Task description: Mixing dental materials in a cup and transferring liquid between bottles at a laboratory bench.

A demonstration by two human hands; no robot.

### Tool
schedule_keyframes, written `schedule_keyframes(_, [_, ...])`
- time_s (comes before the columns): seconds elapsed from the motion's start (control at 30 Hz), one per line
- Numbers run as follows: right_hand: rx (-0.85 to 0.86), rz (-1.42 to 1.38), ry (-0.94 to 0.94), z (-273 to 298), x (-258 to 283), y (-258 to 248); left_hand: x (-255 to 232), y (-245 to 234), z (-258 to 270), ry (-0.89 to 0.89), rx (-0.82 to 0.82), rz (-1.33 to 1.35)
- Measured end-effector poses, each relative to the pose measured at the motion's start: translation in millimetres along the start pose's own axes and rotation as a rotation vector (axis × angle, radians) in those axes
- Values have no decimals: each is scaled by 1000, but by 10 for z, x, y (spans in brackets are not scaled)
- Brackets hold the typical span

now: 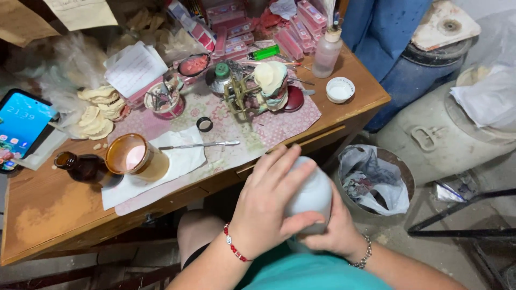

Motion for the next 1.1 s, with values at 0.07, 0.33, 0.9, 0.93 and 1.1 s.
schedule_keyframes(0.07, [-55,-49,-122,-197,307,-66,147,234,206,-106,-8,132])
schedule_keyframes(0.33, [-21,-539,-333,-616,896,-23,321,460,338,-505,78,657])
schedule_keyframes(0.9, [-424,682,-635,-2053,169,-937,186,46,1173,-596,-421,204])
schedule_keyframes(0.93, [-393,662,-662,-1899,394,-864,100,20,1196,-614,-456,183])
schedule_keyframes(1.1, [529,395,-1033,-1445,1686,-420,-181,-161,1330,-745,-406,87])
Point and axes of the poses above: each hand's wrist, its own z-axis away from the middle knuckle, its own y-axis out of the palm, x = y × z, the point moved 1 cm from there along -z, towards the middle knuckle, and after that the axes turned 6 degrees about -y, right-handed, at the moved point
